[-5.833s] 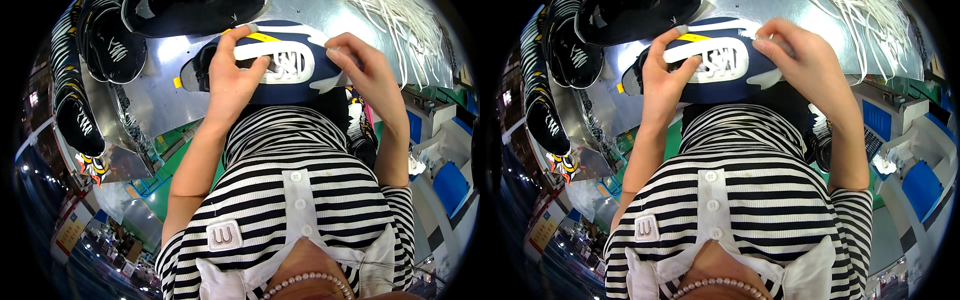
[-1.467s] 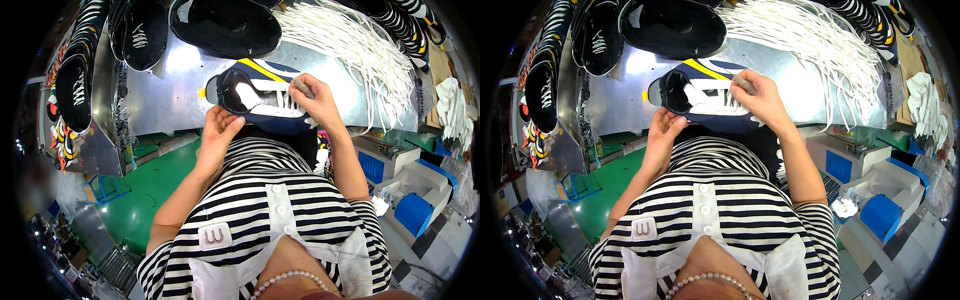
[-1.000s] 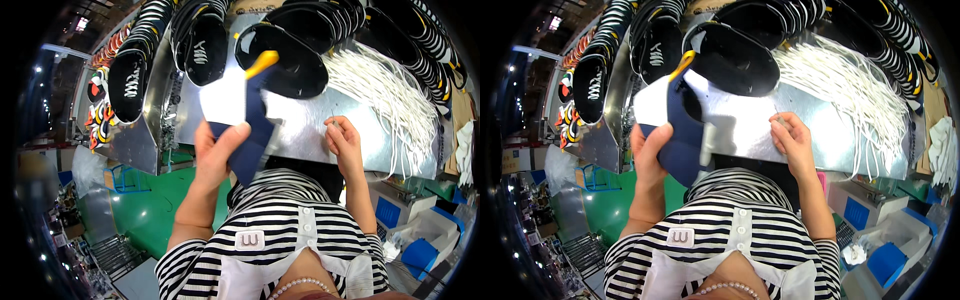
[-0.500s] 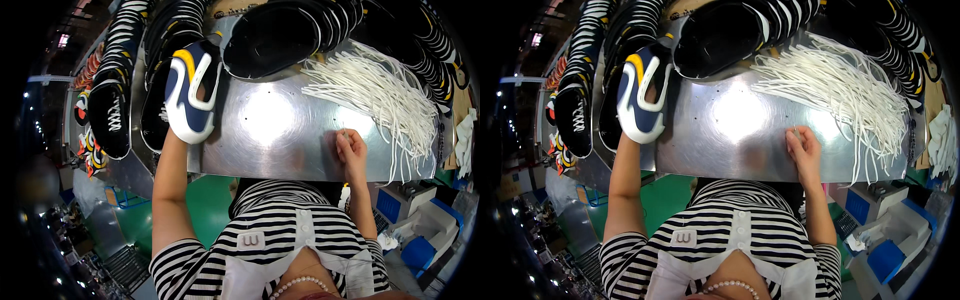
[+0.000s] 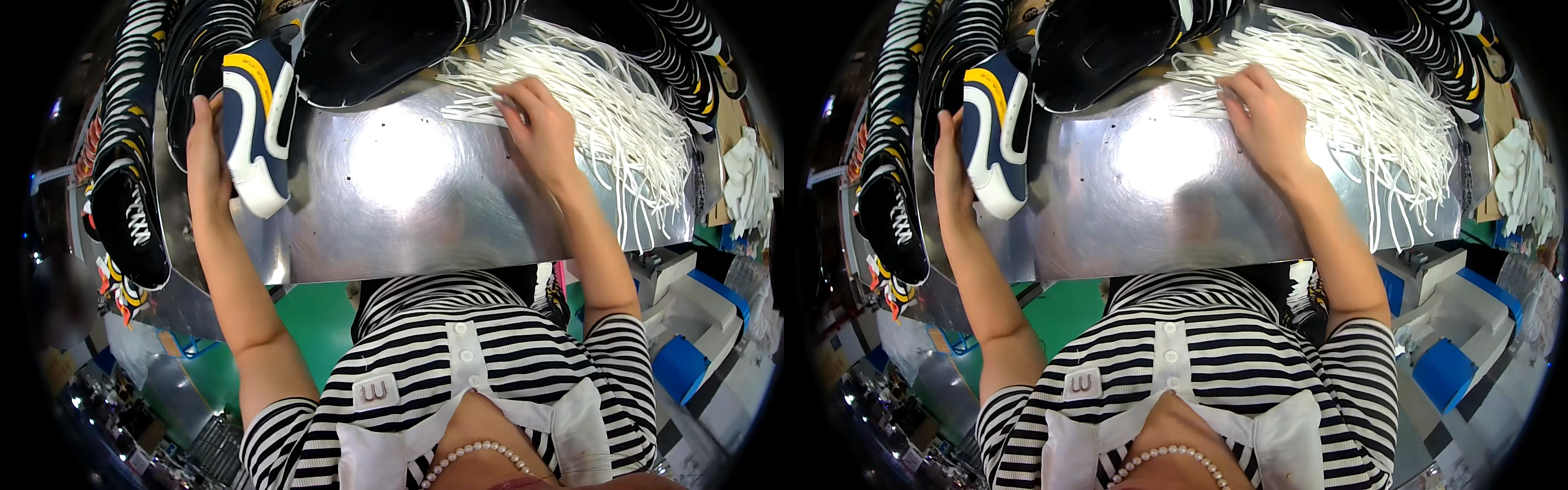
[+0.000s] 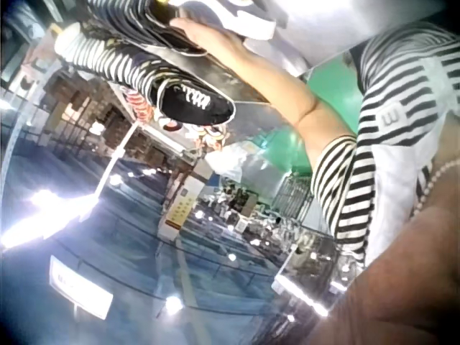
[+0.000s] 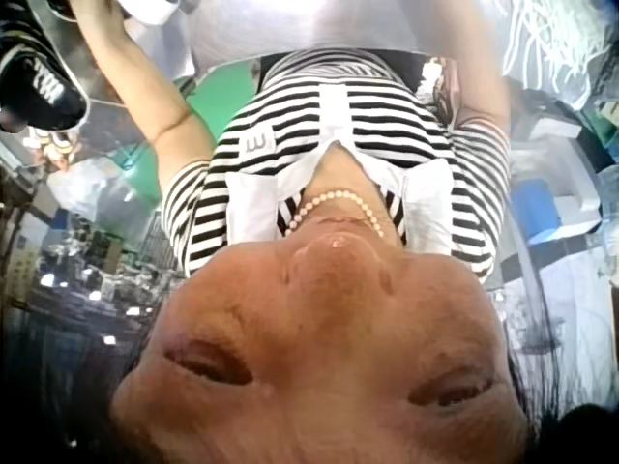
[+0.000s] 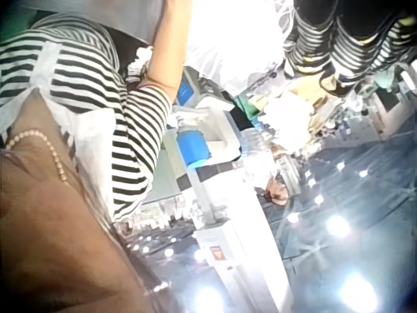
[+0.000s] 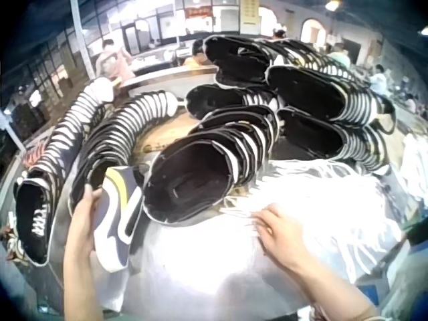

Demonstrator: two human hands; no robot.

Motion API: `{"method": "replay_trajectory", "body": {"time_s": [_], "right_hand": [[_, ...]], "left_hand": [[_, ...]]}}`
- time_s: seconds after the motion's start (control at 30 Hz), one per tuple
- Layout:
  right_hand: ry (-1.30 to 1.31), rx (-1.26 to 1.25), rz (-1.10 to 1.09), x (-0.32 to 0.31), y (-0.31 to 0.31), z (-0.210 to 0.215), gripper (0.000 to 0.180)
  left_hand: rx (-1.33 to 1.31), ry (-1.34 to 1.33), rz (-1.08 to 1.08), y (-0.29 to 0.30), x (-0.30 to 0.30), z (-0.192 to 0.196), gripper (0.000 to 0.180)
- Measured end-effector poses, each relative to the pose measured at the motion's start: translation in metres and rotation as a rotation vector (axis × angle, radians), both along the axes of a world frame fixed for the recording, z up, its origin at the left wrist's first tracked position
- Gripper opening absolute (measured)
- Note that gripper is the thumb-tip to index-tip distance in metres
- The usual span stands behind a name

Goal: The person laces a blue and white sneaker by threading white shoelaces through the eyelets. They pull the laces tight and arrange them neatly before moving the shoe aside and picking up another one to repeat the process.

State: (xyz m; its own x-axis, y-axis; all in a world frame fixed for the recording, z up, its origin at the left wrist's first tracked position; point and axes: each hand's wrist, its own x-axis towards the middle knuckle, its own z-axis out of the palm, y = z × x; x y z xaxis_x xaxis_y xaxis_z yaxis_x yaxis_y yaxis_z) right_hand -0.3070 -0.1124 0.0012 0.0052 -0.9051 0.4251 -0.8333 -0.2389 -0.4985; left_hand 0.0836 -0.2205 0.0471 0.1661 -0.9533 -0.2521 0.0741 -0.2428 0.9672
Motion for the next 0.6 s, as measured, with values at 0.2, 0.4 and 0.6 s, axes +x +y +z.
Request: {"method": "replay_trajectory", "body": {"time_s": [0.2, 0.4, 0.6], "right_hand": [[0.356, -0.080, 0.258, 0.010, -0.068, -0.014, 0.022], [0.556, -0.110, 0.371, 0.002, -0.096, -0.019, 0.012], [-0.011, -0.224, 0.268, -0.005, -0.048, 0.032, 0.016]], "left_hand": [[0.069, -0.234, -0.297, 0.051, -0.021, 0.009, 0.037], [-0.144, 0.294, -0.273, 0.118, -0.035, 0.051, 0.036], [0.217, 1.010, -0.138, 0.214, -0.104, -0.057, 0.040]]}}
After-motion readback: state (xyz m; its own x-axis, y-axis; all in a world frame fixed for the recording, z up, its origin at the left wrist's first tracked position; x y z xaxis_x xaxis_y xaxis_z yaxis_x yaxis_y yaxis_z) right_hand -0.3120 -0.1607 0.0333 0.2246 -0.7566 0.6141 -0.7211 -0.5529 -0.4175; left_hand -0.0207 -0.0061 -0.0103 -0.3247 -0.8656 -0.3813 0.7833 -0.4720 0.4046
